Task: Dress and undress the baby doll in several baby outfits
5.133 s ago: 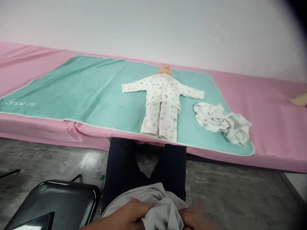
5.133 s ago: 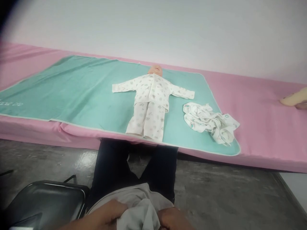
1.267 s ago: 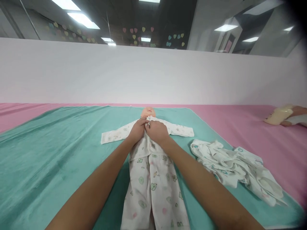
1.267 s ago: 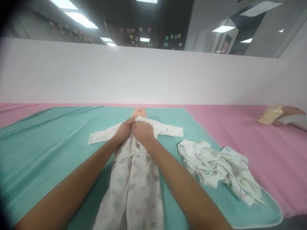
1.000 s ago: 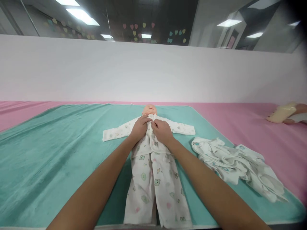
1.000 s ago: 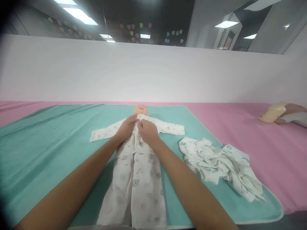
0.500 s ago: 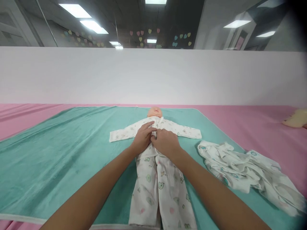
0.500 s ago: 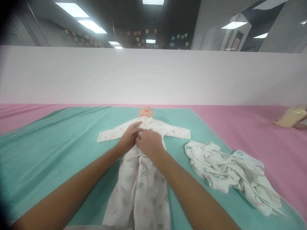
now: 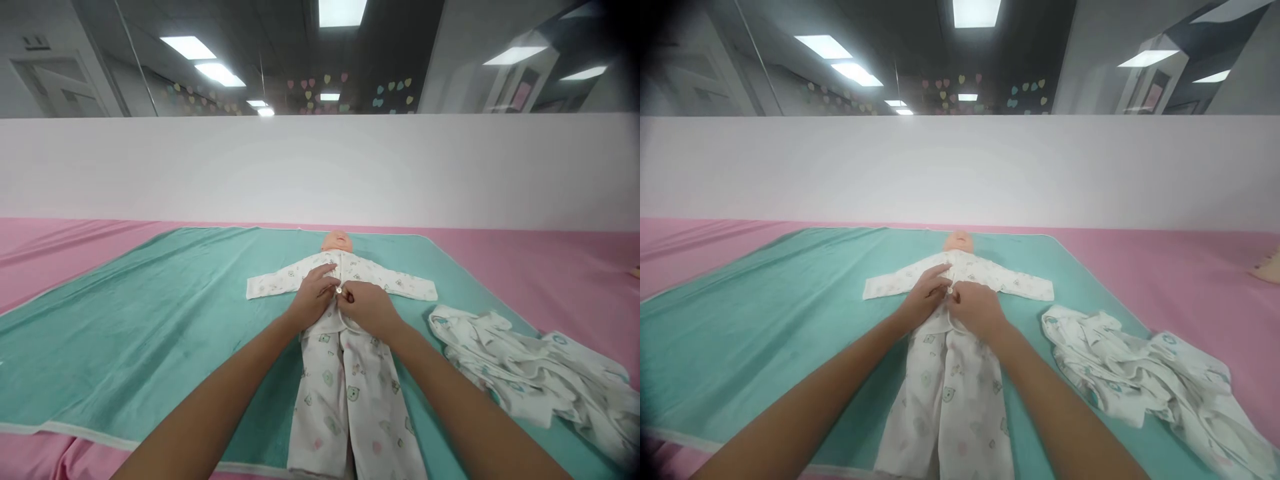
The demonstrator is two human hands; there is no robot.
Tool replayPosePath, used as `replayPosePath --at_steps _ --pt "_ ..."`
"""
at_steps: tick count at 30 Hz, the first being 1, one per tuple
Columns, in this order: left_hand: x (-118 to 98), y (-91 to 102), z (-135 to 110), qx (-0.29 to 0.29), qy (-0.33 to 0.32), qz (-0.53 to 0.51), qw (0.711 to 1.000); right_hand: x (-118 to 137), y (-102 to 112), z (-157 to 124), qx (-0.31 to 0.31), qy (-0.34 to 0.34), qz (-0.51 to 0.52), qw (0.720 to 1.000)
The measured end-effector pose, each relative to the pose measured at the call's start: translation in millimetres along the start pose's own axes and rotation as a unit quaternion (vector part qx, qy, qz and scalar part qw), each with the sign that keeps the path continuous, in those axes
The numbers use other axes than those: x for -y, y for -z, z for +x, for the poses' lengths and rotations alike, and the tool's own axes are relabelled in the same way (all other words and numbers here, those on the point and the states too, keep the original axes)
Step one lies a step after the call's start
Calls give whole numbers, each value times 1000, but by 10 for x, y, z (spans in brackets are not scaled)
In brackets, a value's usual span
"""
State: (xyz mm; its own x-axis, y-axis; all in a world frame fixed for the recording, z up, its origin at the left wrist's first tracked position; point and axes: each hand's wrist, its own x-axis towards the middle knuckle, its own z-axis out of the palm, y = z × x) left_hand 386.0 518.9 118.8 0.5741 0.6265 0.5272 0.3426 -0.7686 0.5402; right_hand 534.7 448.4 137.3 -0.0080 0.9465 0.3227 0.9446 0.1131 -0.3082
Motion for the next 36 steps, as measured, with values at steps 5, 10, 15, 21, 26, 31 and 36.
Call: replayPosePath --at_steps 5,10,15,21,26,31,36 --pt "-82 25 7 4 39 -54 998 152 -80 -32 -44 -49 -76 995" --pt "-120 25 14 0 64 -80 995 229 -143 -41 -77 -67 -101 990" --pt "-131 40 2 -1 72 -93 993 163 -160 -54 -108 -22 -74 991" --pt "-94 41 -1 16 57 -69 996 4 -84 -44 -88 48 74 992" --pt "-62 38 29 33 40 -52 997 -61 -87 7 -116 4 197 973" --pt "-107 52 16 43 42 -56 997 -123 -85 41 -131 1 174 976" --pt "-103 3 -4 25 22 -46 998 -224 -101 89 -121 -30 183 975"
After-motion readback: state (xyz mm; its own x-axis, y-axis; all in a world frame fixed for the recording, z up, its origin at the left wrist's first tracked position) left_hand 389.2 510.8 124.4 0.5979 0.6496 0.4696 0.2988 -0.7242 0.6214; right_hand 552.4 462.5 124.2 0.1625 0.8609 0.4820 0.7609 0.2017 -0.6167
